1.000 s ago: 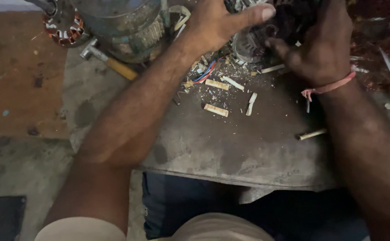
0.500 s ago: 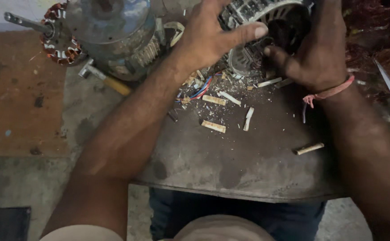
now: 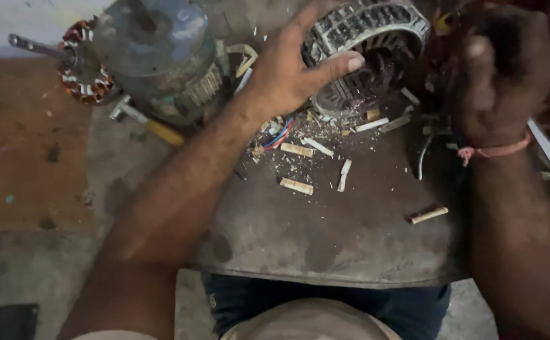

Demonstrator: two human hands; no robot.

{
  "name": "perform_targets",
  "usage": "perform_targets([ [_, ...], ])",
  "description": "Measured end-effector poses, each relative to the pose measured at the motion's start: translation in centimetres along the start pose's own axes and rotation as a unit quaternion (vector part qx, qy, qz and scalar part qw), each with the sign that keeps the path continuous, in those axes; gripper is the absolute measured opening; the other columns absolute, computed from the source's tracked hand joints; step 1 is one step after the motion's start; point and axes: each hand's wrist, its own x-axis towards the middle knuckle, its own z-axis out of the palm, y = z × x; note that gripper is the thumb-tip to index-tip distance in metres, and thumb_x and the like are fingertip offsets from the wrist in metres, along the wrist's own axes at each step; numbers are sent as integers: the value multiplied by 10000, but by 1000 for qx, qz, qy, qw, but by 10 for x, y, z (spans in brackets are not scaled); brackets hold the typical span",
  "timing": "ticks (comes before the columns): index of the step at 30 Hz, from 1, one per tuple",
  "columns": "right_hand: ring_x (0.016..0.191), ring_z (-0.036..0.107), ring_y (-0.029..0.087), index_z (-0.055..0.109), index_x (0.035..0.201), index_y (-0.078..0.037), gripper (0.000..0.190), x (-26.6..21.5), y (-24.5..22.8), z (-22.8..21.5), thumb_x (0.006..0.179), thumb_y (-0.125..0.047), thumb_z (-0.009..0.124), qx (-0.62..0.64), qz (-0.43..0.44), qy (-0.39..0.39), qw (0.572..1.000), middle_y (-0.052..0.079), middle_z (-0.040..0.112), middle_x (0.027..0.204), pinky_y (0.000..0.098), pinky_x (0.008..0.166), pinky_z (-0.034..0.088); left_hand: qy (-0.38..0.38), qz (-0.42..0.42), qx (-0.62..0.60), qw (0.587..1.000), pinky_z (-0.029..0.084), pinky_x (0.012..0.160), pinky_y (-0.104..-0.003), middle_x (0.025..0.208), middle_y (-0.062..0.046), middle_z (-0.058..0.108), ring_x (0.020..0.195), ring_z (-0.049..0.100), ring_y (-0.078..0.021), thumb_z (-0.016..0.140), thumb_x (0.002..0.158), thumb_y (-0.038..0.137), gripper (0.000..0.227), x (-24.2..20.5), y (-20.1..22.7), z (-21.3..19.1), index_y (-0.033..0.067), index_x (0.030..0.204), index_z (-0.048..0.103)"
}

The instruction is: The person uses pliers to pull and cut copper windings from a motor stator. They repeatedly grip, twist, and cut the wires, removing them from the stator slots and placing the extracted copper on the workbench.

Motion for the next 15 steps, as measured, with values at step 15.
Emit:
perform_targets([
  [15, 945, 624, 436, 671, 1068, 9, 464, -80, -81, -13, 809, -334, 846, -333, 197, -166, 907, 288, 626, 1055, 520, 771, 528, 7, -7, -40, 999, 580, 1042, -382, 1223, -138, 739, 1154, 735, -220, 796, 972, 502, 737, -5, 4, 7, -17, 1417, 521],
])
